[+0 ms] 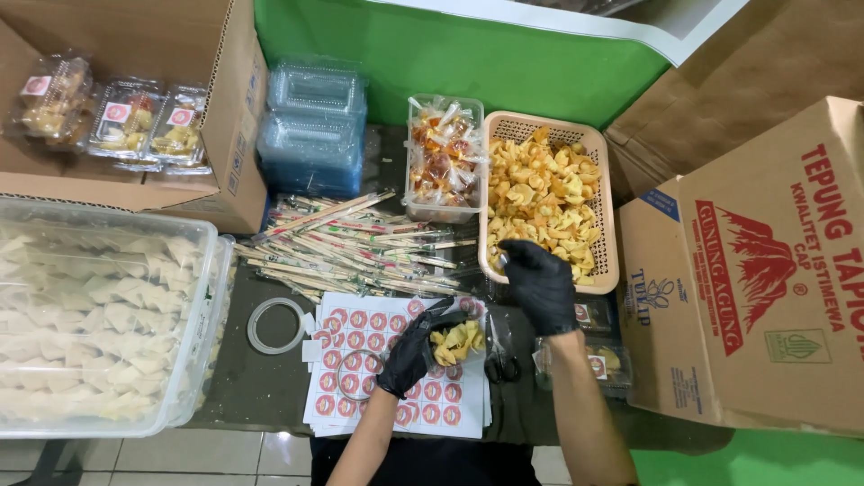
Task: Packing small fried pastries into plastic bags and sealing them with adhesive stickers.
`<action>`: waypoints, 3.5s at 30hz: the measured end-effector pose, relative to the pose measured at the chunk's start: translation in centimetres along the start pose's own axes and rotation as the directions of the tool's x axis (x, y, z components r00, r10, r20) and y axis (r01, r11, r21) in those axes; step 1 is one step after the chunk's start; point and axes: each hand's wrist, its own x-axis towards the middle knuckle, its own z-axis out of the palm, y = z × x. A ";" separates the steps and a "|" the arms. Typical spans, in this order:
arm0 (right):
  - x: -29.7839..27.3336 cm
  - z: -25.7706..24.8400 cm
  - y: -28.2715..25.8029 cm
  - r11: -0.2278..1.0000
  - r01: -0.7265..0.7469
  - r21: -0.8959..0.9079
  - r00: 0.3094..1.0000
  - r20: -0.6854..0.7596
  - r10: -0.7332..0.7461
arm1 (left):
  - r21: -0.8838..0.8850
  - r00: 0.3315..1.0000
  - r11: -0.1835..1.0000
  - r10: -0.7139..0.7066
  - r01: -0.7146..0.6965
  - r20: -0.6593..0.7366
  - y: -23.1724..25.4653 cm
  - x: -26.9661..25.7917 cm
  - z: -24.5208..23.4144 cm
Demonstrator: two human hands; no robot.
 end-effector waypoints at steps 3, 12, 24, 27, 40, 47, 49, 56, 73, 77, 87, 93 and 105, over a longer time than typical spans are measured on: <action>5.8 3.0 0.0 0.984 0.174 0.051 0.980 -0.105 -0.168 | 0.029 1.000 1.000 0.004 -0.005 0.022 0.0 0.0 0.2; 15.6 10.8 -0.3 0.923 0.216 -0.320 0.976 0.051 -0.211 | 0.017 0.935 0.996 0.071 -0.082 0.348 -2.5 1.6 -5.9; 13.5 8.1 -0.4 0.952 0.083 0.295 0.991 -0.127 -0.047 | 0.505 0.835 0.700 0.248 -0.505 0.491 2.0 -1.6 0.4; 12.3 6.6 1.8 0.969 0.165 0.183 0.979 -0.146 -0.139 | 0.201 0.879 0.939 0.166 -0.279 0.446 1.1 -0.6 -0.5; 16.5 12.6 2.4 0.989 -0.139 -0.057 0.986 -0.097 0.133 | 0.650 0.762 0.398 0.318 -0.648 0.565 1.3 -1.4 -0.1; 12.7 8.2 2.0 0.836 0.257 0.486 0.936 -0.341 -0.089 | 0.458 0.858 0.763 0.240 -0.456 0.455 1.4 -1.5 -0.1; 8.9 3.9 0.0 0.808 0.212 0.550 0.951 -0.306 -0.041 | 0.384 0.888 0.850 0.187 -0.361 0.420 0.8 -0.8 -1.0; -1.9 -6.3 0.6 0.990 0.141 -0.013 0.962 0.239 -0.134 | 0.075 0.879 0.984 0.111 -0.163 0.463 -0.4 0.6 -2.7; -7.6 -1.1 9.2 0.839 0.539 -0.073 0.810 0.316 -0.493 | 0.078 0.915 0.986 0.106 -0.147 0.389 -0.7 0.5 -3.1; -8.8 -0.7 9.9 0.860 0.498 -0.114 0.809 0.419 -0.413 | 0.220 0.883 0.936 0.156 -0.275 0.443 -0.5 0.4 -3.0; -8.9 -0.6 9.2 0.943 0.333 -0.003 0.891 0.327 -0.314 | 0.163 0.899 0.958 0.151 -0.236 0.412 -0.7 0.3 -3.1; -9.8 -0.1 7.1 0.916 -0.227 0.332 0.974 0.103 0.204 | 0.312 0.851 0.896 0.123 -0.317 0.511 0.6 -0.2 -1.8; -11.8 2.4 8.0 0.924 -0.120 0.362 0.992 0.070 0.101 | 0.559 0.935 0.753 0.323 -0.346 0.145 2.5 -3.2 2.4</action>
